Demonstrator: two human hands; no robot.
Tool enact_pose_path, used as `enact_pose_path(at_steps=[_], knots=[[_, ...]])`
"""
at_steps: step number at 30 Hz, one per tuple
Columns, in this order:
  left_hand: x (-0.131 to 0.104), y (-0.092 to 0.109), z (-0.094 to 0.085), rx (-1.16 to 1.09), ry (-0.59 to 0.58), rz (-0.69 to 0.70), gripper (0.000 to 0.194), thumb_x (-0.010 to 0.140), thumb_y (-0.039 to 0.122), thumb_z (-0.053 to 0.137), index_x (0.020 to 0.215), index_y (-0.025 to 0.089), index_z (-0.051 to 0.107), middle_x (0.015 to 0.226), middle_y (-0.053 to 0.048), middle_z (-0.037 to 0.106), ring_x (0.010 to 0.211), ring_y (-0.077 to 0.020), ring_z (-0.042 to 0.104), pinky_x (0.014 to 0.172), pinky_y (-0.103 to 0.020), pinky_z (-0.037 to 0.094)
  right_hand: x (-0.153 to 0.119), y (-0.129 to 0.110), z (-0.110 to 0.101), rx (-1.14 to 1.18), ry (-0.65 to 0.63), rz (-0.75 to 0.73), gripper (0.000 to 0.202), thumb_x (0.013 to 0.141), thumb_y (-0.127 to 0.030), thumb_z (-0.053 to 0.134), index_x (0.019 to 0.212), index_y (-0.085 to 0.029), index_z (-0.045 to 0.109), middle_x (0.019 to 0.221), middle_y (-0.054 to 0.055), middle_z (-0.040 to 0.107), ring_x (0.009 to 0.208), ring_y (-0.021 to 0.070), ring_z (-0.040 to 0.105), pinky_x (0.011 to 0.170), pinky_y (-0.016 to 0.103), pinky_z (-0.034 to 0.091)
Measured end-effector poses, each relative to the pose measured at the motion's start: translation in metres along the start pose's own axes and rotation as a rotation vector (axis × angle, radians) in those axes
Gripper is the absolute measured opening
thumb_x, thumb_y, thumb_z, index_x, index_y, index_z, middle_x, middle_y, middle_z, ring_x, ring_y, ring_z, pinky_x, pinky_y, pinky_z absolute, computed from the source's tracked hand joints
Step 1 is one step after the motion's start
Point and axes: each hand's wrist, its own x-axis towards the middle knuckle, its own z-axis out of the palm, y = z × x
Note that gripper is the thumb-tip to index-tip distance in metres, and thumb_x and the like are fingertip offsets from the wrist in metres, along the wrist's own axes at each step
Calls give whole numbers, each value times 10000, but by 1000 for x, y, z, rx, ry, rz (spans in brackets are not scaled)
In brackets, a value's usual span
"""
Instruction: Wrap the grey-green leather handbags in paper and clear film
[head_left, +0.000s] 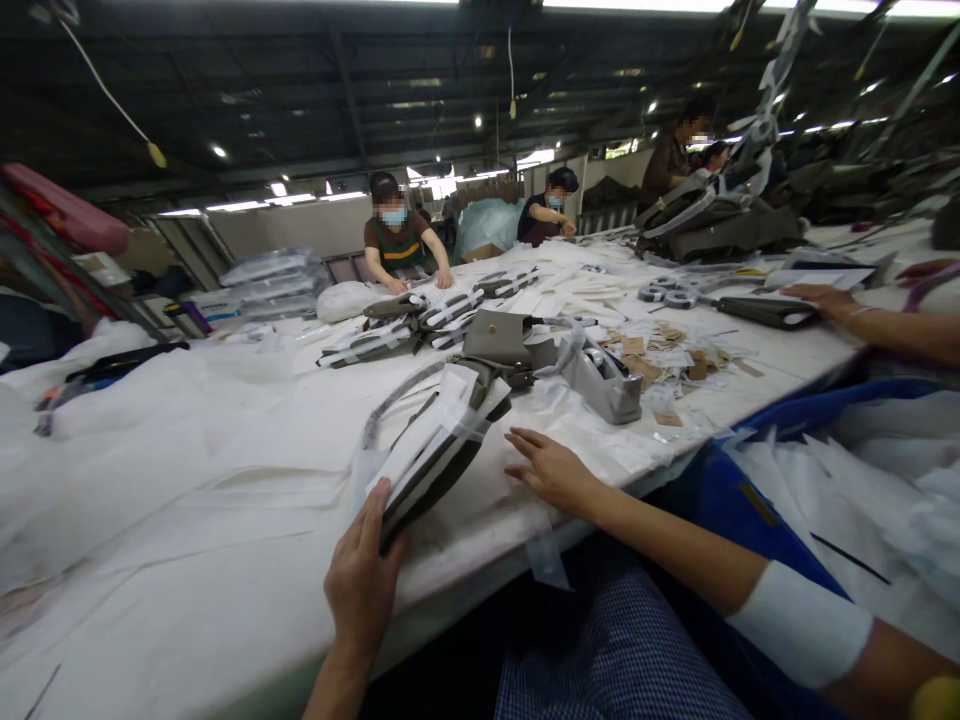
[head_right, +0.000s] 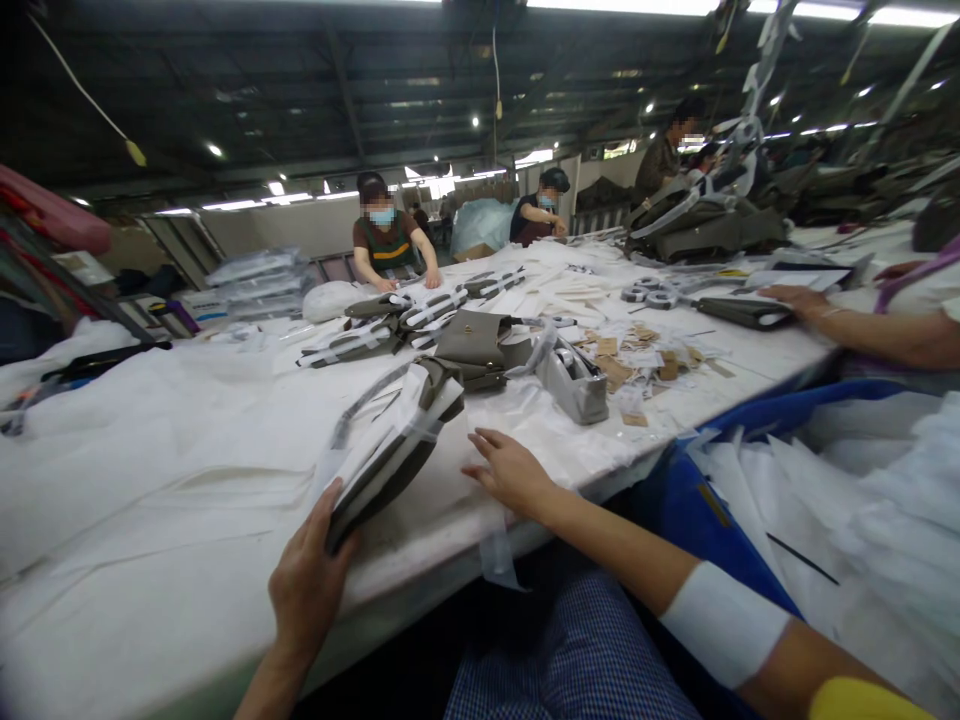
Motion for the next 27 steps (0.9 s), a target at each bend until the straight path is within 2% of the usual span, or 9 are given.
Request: enact_pose_path(at_steps=[3,7,10,14,17,20,23,25,27], knots=[[2,-1,-1,-39,38,-84,629,912,264,614,1493,297,375,1394,-59,592,1171,-282,637,898,-373,560,19,2,27,-72,-75,3,770,883,-560,599,1459,-73,445,1545,251,336,1455,384,279,1185,563,231],[8,-2,-2,-68,115,-156,633,905,300,638,1486,285,387,1394,-67,592,1185,-278,631,902,-346,547,26,-25,59,-51,-241,-183,899,894,-737,414,1522,-98,346,1596,221,227,1498,348,161,1222,519,119],[15,-1,-4,-57,149,-167,631,899,304,651,1478,265,403,1389,-79,595,1197,-284,623,925,-347,532,38,-52,74,-32,-259,-295,902,888,-754,399,1521,-113,355,1595,219,236,1496,353,167,1222,517,109],[29,1,-6,14,183,-88,594,894,291,662,1447,240,451,1337,-85,634,1136,-277,657,889,-340,541,64,-76,83,-39,-232,-299,748,919,-639,491,1477,-144,434,1569,197,327,1472,361,242,1193,572,173],[40,4,-7,65,211,73,575,904,256,652,1444,232,456,1322,-76,646,1127,-251,662,925,-330,525,65,-78,78,29,-118,-298,564,958,-519,506,1422,-199,504,1529,145,422,1440,313,331,1178,569,236],[46,13,-12,86,238,244,574,914,202,634,1455,220,443,1330,-73,642,1166,-227,642,989,-323,489,37,-68,62,133,76,-427,409,975,-383,526,1321,-176,594,1358,136,607,1300,258,520,1155,496,335],[41,29,-18,93,236,369,546,929,170,605,1451,206,452,1341,-77,632,1205,-221,618,1010,-329,473,-4,-55,34,217,208,-637,281,985,-277,522,1200,-161,661,1170,109,711,1106,211,646,1057,404,466],[32,43,-20,97,224,423,510,938,146,581,1434,197,477,1351,-78,623,1228,-224,602,1009,-337,474,-26,-48,10,238,256,-716,252,967,-222,551,1189,-170,659,1138,92,721,1072,199,655,1006,366,504],[18,56,-18,102,210,458,469,950,119,545,1411,192,507,1360,-71,615,1242,-222,593,1003,-339,478,-37,-44,-13,237,277,-748,265,949,-181,571,1202,-180,651,1140,87,718,1077,195,651,967,337,526]])
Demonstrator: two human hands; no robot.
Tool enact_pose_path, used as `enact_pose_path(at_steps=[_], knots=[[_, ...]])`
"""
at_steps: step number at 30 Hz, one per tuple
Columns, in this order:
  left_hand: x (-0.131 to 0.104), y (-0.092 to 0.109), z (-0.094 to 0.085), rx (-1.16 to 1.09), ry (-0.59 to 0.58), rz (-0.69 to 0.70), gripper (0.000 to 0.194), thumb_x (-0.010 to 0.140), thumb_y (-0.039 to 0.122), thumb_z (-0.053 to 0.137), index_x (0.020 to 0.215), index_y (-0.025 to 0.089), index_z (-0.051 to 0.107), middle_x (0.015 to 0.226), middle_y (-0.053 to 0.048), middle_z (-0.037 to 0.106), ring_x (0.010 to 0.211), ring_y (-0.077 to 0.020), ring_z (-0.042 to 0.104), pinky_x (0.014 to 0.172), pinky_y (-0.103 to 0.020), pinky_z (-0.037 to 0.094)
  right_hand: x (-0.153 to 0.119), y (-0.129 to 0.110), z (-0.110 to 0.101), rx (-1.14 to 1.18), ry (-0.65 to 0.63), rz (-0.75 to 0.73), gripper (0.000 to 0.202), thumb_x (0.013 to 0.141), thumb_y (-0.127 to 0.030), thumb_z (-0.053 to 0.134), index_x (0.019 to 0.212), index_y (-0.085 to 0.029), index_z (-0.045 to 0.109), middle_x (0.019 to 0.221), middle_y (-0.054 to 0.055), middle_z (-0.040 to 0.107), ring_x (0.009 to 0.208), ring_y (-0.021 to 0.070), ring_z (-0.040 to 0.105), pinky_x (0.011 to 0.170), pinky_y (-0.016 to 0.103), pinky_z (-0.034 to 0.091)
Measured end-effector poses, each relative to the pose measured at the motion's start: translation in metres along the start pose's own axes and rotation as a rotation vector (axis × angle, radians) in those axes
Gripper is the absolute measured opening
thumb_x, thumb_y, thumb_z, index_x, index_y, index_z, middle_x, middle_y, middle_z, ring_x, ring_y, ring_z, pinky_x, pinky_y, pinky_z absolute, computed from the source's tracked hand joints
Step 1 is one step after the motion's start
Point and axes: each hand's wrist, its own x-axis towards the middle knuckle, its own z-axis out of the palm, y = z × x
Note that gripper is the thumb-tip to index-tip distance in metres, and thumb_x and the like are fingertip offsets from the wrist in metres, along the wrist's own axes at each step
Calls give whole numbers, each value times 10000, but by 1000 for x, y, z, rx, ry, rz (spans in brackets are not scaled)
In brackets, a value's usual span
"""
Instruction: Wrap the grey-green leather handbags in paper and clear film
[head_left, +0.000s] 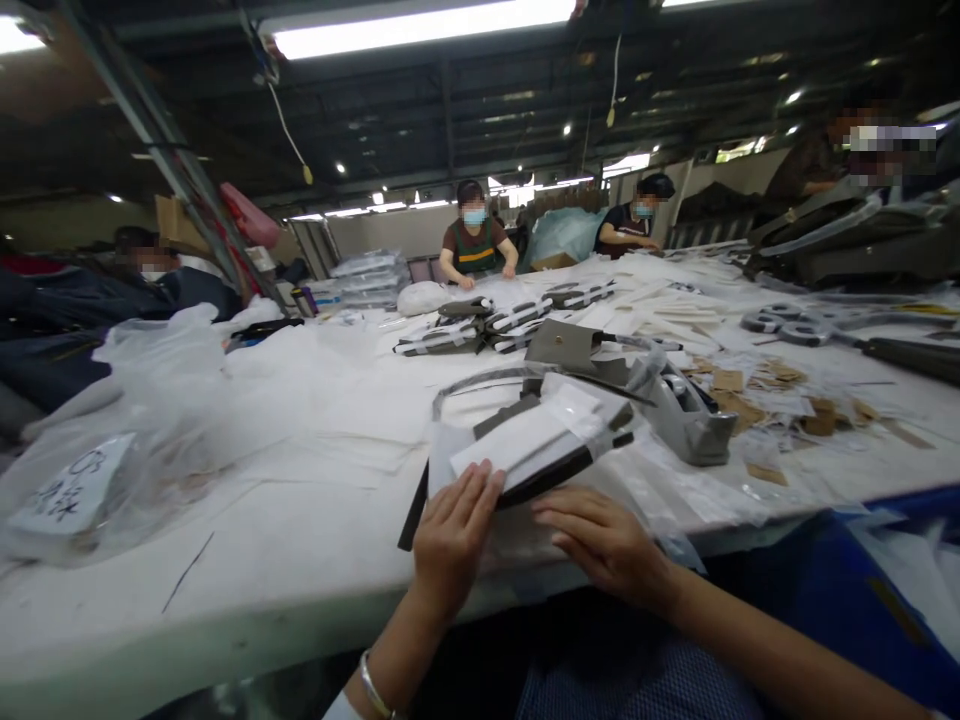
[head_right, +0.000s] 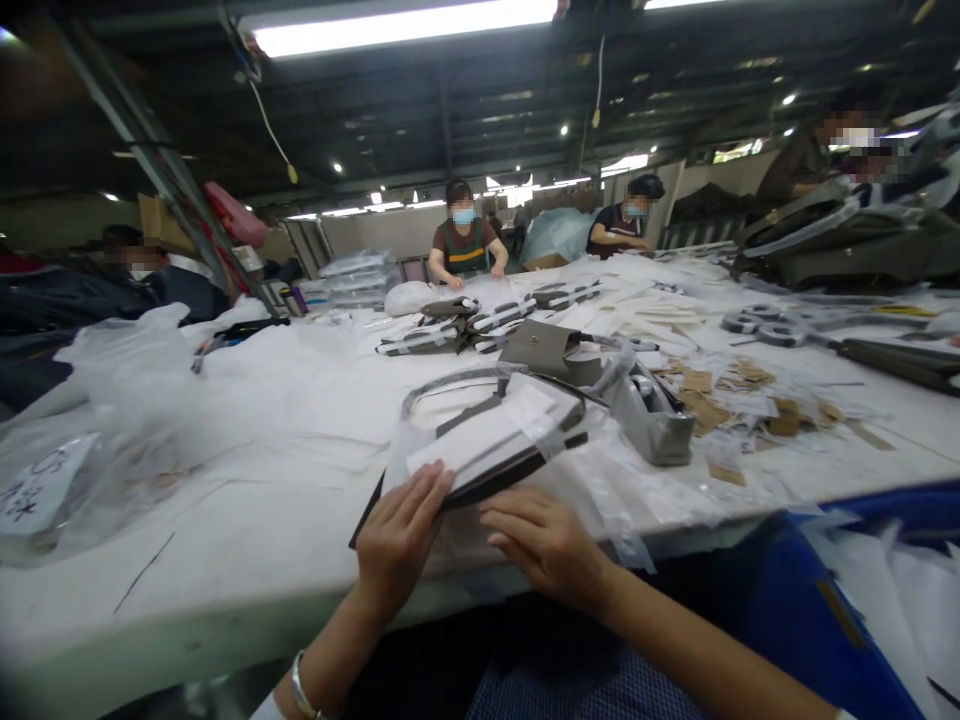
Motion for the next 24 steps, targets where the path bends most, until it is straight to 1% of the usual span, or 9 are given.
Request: enact_pose_path(at_steps=[3,6,8,10,13,15,17,20,24], knots=[[-15,24,4,-4,-29,35,412,989,117,464,1385,206,536,1368,-47,608,1241,-205,592,976,-327,491,13,6,-20,-3,39,37,244,944,-160,569,1162,-198,671,1122,80,719,1062,187,659,936,307,537],[-29,37,10,4,-72,37,405,1017,136,398,1391,224,529,1386,-28,590,1248,-195,586,945,-318,502,42,33,-16,-28,29,208,183,956,-221,562,1066,-205,708,1087,69,731,1047,191,668,957,307,520],[-33,41,12,15,-86,14,413,1020,131,384,1399,229,518,1402,-18,573,1256,-190,579,939,-317,505,68,58,-2,-82,-150,402,208,963,-267,552,1078,-194,710,1119,66,729,1050,189,670,954,284,507],[-35,42,13,18,-78,-4,413,1022,130,380,1397,234,518,1411,-5,563,1260,-182,575,938,-316,505,95,83,18,-151,-427,604,266,958,-291,558,1156,-174,691,1171,73,717,1064,190,667,933,254,498],[-35,43,14,9,-63,-16,410,1025,134,374,1390,244,524,1416,12,557,1265,-173,570,943,-312,500,130,115,53,-217,-621,744,313,913,-355,626,1088,-115,723,1118,141,729,1083,271,663,942,310,486],[-36,44,16,7,-53,-31,408,1024,133,380,1386,249,529,1413,17,558,1262,-172,571,941,-309,498,146,130,78,-240,-679,807,351,863,-414,685,958,-81,747,1056,197,731,1080,336,657,942,369,486],[-36,46,17,5,-32,-49,403,1022,135,391,1377,252,540,1402,14,570,1254,-174,578,938,-307,497,155,138,100,-245,-727,866,382,832,-455,718,905,-81,739,1041,210,722,1081,348,649,951,411,484],[-38,48,19,-8,-15,-72,402,1020,136,391,1370,254,549,1388,7,585,1245,-175,586,932,-305,504,161,144,124,-195,-750,926,353,891,-444,667,1029,-120,689,1107,128,691,1055,265,645,947,445,502],[-38,48,20,-27,-20,-91,410,1014,127,394,1373,255,545,1394,2,583,1250,-180,583,920,-311,521,159,147,136,-41,-692,964,296,956,-380,597,1144,-154,628,1145,71,646,974,204,646,845,397,561]])
